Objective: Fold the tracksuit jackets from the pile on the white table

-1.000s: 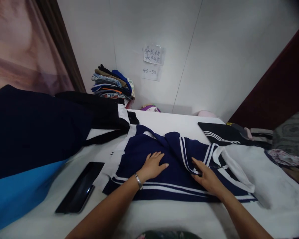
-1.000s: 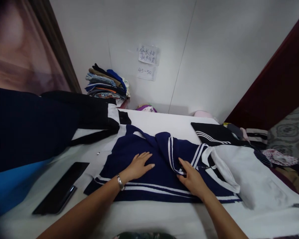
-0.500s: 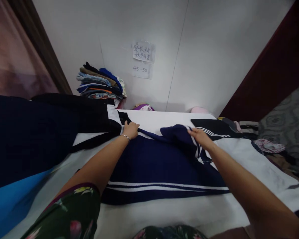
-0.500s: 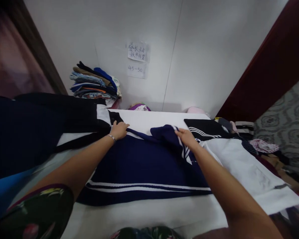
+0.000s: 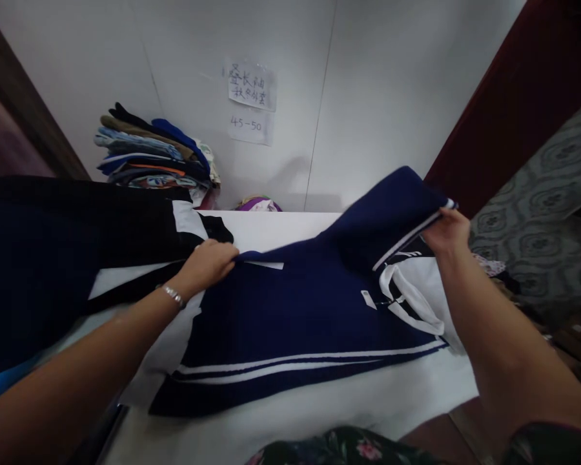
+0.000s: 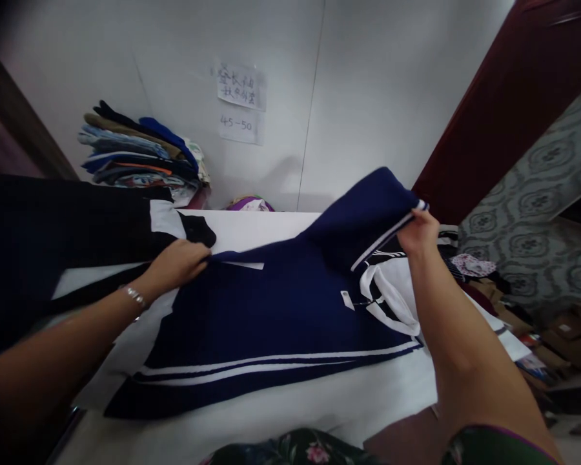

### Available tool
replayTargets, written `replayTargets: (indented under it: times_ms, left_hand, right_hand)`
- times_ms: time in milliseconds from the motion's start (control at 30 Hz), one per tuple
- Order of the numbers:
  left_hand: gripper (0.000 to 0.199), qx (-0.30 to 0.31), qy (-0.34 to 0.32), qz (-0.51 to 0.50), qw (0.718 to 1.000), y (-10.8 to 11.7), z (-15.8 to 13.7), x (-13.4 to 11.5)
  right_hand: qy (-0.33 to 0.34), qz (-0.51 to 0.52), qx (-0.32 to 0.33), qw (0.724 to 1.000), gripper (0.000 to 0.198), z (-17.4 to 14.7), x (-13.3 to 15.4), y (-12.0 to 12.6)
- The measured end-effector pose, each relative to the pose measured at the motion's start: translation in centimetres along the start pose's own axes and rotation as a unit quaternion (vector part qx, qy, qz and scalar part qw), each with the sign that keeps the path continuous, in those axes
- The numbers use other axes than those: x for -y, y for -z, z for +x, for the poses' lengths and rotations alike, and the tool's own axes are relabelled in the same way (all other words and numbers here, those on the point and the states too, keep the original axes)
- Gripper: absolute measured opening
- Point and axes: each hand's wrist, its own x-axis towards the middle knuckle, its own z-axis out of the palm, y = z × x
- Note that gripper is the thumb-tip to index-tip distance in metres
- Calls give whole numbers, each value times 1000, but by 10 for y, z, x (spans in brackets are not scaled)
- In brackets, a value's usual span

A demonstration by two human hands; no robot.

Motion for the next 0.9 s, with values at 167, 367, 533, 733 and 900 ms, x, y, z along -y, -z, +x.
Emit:
replayTargets:
  times_ms: [167,367,533,733,900]
  left_hand:
    - [25,50,-103,-55,992,-31,-59,-36]
    - [27,13,-68,-52,996,-39,-60,-35]
    - [56,-15,21,9,1000,-38,-55,-15]
    - [43,39,106,9,994,-3,-51,-7]
    - [42,-28,98,59,993,25,-54,-16]
  right_hand:
    - [-226,51,-145,962,35,-132,-6,53]
    - [-384,75,-245,887,14,-220,-37,93]
    - [-357,87,-202,908,11,-218,-43,101]
    - [-370,140,-140,908,9,-215,-24,85]
    - [-267,159,-211,927,21,-205,-12,98]
